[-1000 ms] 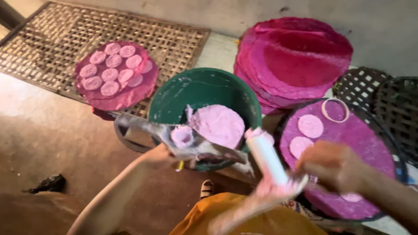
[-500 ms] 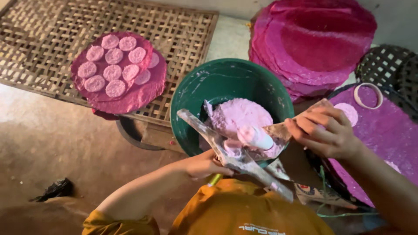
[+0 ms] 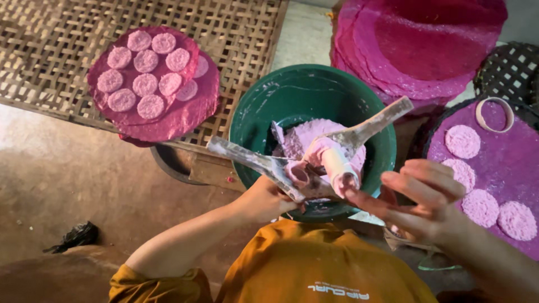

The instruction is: The person shapes pink dough into small discs on circular trays by hand and using a manual press tool.

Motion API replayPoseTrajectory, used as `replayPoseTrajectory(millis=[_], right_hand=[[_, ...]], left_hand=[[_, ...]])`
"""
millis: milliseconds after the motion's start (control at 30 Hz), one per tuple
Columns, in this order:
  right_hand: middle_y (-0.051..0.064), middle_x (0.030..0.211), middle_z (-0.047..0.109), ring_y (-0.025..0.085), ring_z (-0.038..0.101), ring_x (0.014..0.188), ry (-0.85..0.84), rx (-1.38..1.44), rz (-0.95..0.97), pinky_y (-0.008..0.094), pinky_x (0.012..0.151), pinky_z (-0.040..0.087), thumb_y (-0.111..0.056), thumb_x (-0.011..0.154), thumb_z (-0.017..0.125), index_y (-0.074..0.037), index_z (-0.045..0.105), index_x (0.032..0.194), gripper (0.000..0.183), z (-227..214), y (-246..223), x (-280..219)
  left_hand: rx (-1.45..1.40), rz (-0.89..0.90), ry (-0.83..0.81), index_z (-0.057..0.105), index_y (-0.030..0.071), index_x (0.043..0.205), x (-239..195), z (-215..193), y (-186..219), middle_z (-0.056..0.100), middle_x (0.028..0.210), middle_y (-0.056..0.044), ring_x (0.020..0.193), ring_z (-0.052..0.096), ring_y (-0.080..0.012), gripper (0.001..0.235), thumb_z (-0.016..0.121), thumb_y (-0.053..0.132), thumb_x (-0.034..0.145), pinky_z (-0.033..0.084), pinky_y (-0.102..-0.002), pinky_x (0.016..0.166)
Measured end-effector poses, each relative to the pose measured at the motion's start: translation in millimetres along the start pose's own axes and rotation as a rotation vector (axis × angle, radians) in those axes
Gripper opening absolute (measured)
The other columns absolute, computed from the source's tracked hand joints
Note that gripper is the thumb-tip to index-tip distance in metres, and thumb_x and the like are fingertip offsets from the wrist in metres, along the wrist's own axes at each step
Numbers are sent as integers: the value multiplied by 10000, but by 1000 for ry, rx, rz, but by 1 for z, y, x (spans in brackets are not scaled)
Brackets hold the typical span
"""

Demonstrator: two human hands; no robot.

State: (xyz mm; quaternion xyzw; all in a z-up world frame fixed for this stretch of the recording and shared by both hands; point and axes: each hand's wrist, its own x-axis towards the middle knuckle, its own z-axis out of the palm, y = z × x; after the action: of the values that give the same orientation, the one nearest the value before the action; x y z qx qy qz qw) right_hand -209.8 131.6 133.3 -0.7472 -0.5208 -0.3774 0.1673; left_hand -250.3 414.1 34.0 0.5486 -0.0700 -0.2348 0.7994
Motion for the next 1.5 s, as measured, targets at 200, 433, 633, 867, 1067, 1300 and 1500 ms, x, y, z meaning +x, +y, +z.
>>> replayPoseTrajectory(millis=[200,433,633,867,1067,1300,1500], right_hand=[[24,1185,512,266,448,1094,-2,93,23,390,903,472,-169,714,688,-326,819,1114,449,5,5,7],[43,1246,506,275,436,1147,-122,3,-30,411,956,446,2,822,714,-277,777,1231,500,6,3,20],[118,1234,499,322,486,1153,-190,162,199,442,957,479,144,741,576,-173,695,1288,643,26,8,14],[133,869,739,278,719,766,-927,470,644,394,656,549,-217,900,678,-49,632,1203,350,164,-8,-21],[187,871,729,295,752,782,-1373,9,81,362,649,590,-187,823,641,141,452,1398,688,244,-5,-59],[192,921,744,391,723,830,-1412,-15,373,485,730,552,-291,1136,348,-100,607,1254,342,174,91,-26],[140,878,746,338,740,731,-1288,-63,96,468,623,590,-199,1008,397,-227,485,1498,499,171,55,-23]], left_hand=[[-12,59,-64,647,-1,1169,2,-2,13,675,1119,-69,930,691,-158,245,679,-60,933,604,-329,766],[50,83,-73,680,-35,1155,0,-9,9,680,1049,-82,887,722,-193,204,693,-62,953,604,-348,781],[111,120,121,593,17,1221,3,-37,-11,665,1031,-27,943,674,-112,297,691,13,941,579,-292,823],[351,569,719,489,25,1454,0,-70,-18,651,1181,-32,1054,622,-102,558,717,88,949,525,-265,934],[384,657,838,433,22,1517,20,-60,-33,642,1213,-83,1050,630,-147,659,743,84,939,531,-271,924],[480,632,909,421,19,1526,23,-64,-38,620,1339,-107,1149,647,-164,690,769,93,934,530,-280,986],[407,698,855,419,27,1546,24,-66,-38,554,1449,-114,1258,595,-173,691,751,81,943,491,-288,1078]])
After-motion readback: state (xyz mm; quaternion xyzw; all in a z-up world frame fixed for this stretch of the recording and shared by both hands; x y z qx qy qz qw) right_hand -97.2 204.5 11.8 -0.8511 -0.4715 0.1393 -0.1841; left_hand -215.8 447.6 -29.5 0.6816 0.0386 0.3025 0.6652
